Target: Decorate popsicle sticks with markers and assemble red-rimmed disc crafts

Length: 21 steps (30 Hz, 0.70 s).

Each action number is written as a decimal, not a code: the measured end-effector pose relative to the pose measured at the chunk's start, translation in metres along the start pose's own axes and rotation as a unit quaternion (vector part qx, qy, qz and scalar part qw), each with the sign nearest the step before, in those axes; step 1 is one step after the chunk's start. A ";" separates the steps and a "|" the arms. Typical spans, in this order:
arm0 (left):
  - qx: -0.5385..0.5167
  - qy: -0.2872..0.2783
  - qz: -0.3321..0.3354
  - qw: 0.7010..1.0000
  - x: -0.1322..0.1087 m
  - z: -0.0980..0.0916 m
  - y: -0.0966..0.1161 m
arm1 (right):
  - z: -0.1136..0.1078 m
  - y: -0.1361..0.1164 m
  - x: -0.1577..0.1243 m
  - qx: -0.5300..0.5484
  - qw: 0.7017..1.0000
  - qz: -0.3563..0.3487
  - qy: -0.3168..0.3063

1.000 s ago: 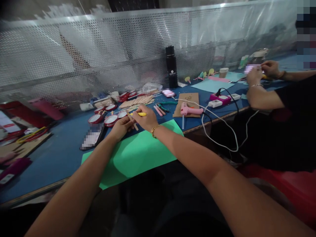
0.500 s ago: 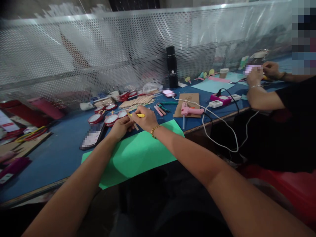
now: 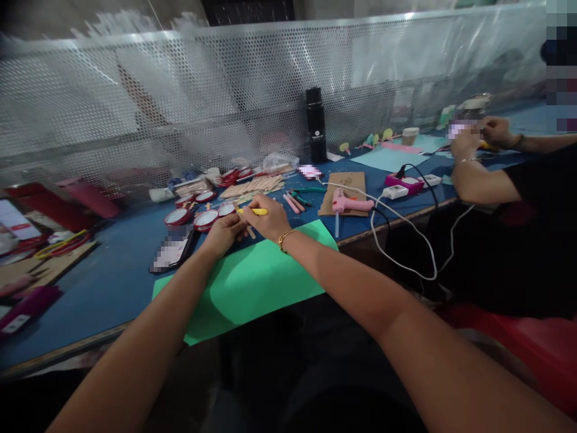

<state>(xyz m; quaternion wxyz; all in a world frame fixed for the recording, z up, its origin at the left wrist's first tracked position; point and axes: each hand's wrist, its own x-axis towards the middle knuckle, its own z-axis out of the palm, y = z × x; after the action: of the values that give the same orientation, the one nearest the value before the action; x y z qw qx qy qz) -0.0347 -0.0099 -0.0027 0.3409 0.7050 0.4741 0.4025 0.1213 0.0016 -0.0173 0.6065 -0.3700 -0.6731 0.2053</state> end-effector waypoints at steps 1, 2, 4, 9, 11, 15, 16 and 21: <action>0.000 0.000 0.000 1.000 0.000 0.000 0.000 | 0.000 0.000 0.000 0.002 1.000 -0.001 0.000; 0.000 0.000 0.001 1.000 0.000 0.000 0.000 | 0.000 0.001 0.000 0.003 1.000 -0.002 -0.001; 0.000 0.000 0.000 1.000 0.001 -0.001 -0.001 | 0.000 0.001 0.001 0.003 1.000 -0.004 -0.002; 0.001 0.001 -0.005 1.000 0.002 -0.002 -0.005 | -0.004 0.002 0.004 -0.011 1.000 0.007 0.020; 0.002 0.001 -0.006 1.000 0.002 -0.002 -0.006 | -0.006 0.001 0.004 -0.011 1.000 0.008 0.024; -0.001 -0.002 -0.005 1.000 0.002 -0.001 -0.007 | -0.005 -0.001 0.003 0.000 1.000 0.002 0.010; -0.002 -0.002 -0.004 1.000 0.002 -0.001 -0.007 | -0.004 -0.001 0.002 0.002 1.000 0.001 0.006; -0.006 -0.002 -0.001 1.000 0.002 -0.001 -0.006 | -0.001 -0.001 0.000 0.004 1.000 0.000 -0.004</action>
<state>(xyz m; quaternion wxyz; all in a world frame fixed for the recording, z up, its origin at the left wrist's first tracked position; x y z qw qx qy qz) -0.0373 -0.0061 -0.0076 0.3463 0.7033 0.4721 0.4033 0.1218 0.0005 -0.0161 0.6056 -0.3668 -0.6743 0.2098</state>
